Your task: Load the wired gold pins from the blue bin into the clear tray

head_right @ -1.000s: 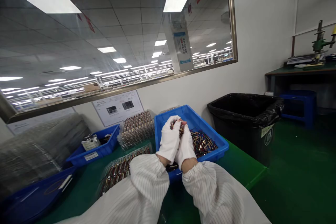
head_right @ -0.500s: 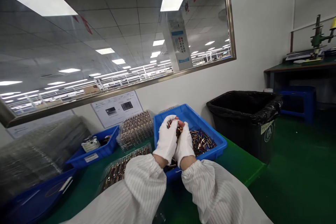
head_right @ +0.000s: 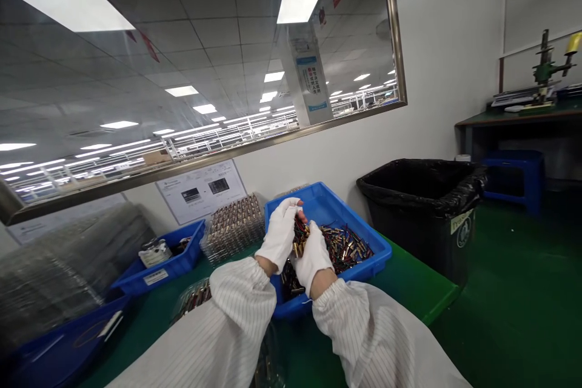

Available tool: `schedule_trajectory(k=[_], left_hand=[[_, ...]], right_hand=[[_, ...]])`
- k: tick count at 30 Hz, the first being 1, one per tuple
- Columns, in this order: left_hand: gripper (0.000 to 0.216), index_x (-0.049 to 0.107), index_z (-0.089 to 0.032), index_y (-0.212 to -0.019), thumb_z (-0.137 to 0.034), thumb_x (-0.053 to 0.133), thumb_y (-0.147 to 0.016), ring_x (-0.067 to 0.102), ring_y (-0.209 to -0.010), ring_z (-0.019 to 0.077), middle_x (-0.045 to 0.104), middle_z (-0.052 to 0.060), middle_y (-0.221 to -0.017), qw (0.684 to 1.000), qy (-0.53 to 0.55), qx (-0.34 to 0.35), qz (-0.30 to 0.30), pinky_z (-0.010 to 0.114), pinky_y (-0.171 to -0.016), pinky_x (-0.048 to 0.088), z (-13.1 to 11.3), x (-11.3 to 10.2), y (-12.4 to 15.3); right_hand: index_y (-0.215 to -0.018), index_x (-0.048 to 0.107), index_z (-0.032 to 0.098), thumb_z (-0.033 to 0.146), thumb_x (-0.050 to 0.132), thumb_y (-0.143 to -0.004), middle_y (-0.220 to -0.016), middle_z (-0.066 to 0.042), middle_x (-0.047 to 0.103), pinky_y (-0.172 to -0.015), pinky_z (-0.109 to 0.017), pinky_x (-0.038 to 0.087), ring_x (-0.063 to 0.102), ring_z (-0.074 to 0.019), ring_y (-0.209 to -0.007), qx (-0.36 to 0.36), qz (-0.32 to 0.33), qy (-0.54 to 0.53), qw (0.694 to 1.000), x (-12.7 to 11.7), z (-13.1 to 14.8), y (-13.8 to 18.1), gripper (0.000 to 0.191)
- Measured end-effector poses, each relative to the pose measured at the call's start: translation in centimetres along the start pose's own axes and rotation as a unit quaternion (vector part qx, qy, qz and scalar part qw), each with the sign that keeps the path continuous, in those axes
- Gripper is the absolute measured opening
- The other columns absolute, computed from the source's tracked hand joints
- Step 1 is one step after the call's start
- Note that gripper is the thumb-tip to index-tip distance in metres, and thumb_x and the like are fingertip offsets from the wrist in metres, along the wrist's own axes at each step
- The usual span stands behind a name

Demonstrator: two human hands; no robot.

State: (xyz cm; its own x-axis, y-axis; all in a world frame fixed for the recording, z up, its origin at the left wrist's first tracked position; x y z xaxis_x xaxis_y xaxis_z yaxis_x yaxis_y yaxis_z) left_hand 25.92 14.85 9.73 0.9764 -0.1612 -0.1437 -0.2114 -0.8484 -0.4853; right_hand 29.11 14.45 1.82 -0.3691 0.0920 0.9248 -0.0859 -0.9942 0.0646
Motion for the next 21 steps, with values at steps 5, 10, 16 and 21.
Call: schedule_trajectory(k=[5,10,16,21], left_hand=[[0.017,0.051,-0.018,-0.081,-0.022,0.037,-0.074,0.052,-0.059,0.0090,0.053,-0.002,-0.063,0.999,-0.030,0.027,0.036,0.020,-0.057,0.042,-0.3,-0.2,0.1],[0.020,0.050,-0.017,-0.087,-0.028,0.040,-0.074,0.056,-0.068,0.0124,0.058,0.002,-0.074,0.998,0.038,0.000,0.048,0.023,-0.061,0.045,-0.3,-0.6,0.3],[0.022,0.054,-0.017,-0.085,-0.031,0.043,-0.073,0.053,-0.084,0.0138,0.057,0.004,-0.092,0.998,-0.030,0.044,0.015,0.024,-0.072,0.041,-1.5,-3.2,-0.1],[0.022,0.056,-0.017,-0.082,-0.013,0.052,-0.060,0.053,-0.075,0.0117,0.058,0.001,-0.081,0.991,-0.117,0.034,0.047,0.023,-0.071,0.041,-1.2,-4.4,-0.1]], right_hand=[[-0.078,0.052,0.019,0.034,0.044,-0.072,-0.063,0.004,0.059,-0.023,-0.013,0.022,0.041,-0.0039,-0.030,-0.019,0.024,0.004,1.000,0.7,0.1,0.3,0.018],[-0.073,0.047,0.020,0.030,0.046,-0.072,-0.054,0.006,0.053,-0.021,-0.011,0.017,0.036,-0.0024,-0.028,-0.033,0.013,0.011,0.999,0.6,0.3,0.2,0.010],[-0.061,0.040,0.017,0.031,0.041,-0.074,-0.043,0.006,0.040,-0.022,-0.011,0.019,0.032,-0.0025,-0.029,0.022,0.012,0.012,1.000,0.3,0.5,0.2,0.020],[-0.072,0.046,0.015,0.029,0.042,-0.073,-0.051,0.003,0.046,-0.025,-0.009,0.025,0.041,-0.0032,-0.037,0.064,0.039,0.011,0.997,0.6,0.2,0.5,0.015]])
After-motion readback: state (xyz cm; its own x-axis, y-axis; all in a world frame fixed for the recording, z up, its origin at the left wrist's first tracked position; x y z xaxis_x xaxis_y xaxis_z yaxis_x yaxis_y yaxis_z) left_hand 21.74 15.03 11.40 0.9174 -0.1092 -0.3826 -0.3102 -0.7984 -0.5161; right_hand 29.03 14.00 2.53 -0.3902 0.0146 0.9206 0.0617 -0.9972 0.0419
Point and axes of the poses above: each hand's wrist, its own y-axis away from the middle knuckle, its own x-axis out of the palm, z = x × y, the point moved 6 cm from there along -y, towards the middle knuckle
